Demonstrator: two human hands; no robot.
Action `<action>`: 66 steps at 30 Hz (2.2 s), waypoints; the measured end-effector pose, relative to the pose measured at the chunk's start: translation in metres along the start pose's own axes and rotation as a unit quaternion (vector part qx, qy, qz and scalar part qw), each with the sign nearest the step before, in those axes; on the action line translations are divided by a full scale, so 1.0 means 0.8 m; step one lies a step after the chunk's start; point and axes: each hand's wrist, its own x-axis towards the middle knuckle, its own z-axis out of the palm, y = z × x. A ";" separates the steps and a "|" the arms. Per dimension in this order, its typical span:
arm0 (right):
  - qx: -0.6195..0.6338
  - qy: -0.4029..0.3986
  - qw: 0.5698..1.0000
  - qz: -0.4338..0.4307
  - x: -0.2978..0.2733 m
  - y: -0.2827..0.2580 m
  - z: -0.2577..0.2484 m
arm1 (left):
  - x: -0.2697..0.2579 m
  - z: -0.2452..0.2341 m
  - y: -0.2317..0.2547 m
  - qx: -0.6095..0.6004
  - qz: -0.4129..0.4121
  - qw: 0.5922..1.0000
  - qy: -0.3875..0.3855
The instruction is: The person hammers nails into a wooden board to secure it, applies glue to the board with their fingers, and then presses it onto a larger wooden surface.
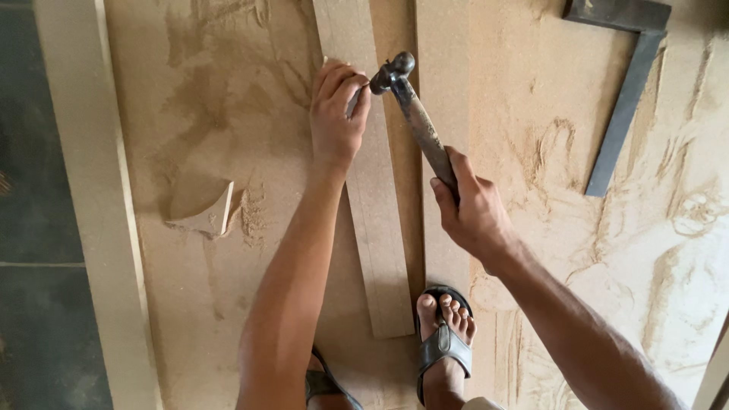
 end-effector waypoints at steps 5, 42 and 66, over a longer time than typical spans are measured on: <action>-0.015 0.101 0.984 -0.146 -0.015 0.007 -0.001 | -0.002 0.003 -0.003 0.021 0.057 0.998 0.019; -0.015 0.146 0.978 -0.147 -0.027 0.014 -0.014 | -0.046 -0.009 0.036 0.142 -0.099 0.982 -0.073; -0.059 0.124 0.982 -0.129 0.041 0.039 0.003 | -0.050 -0.012 0.053 0.244 -0.171 0.943 -0.148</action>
